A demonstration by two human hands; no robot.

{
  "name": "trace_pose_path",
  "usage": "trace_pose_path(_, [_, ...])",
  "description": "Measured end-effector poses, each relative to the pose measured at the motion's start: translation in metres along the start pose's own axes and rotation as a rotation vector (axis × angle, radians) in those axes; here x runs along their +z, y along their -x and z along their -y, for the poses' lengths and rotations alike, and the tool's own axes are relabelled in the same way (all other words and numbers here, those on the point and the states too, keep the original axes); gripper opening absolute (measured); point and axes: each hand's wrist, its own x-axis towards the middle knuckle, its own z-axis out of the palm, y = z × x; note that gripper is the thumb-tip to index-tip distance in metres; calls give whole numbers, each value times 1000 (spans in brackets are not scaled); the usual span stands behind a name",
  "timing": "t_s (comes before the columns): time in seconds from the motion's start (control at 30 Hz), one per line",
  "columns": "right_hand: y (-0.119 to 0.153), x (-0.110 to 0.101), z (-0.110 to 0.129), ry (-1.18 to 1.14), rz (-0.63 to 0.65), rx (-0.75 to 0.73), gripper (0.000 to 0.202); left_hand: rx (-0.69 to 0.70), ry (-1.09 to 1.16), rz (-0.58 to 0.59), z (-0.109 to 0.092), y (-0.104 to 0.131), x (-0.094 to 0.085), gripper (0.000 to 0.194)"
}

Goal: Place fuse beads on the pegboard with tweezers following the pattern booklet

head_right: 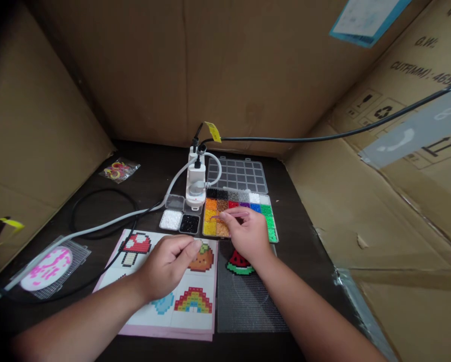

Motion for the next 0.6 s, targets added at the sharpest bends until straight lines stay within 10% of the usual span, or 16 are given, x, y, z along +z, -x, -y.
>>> trace_pose_path(0.6, [0, 0, 1, -29, -1, 44, 26, 0, 9, 8, 0, 0, 0, 42])
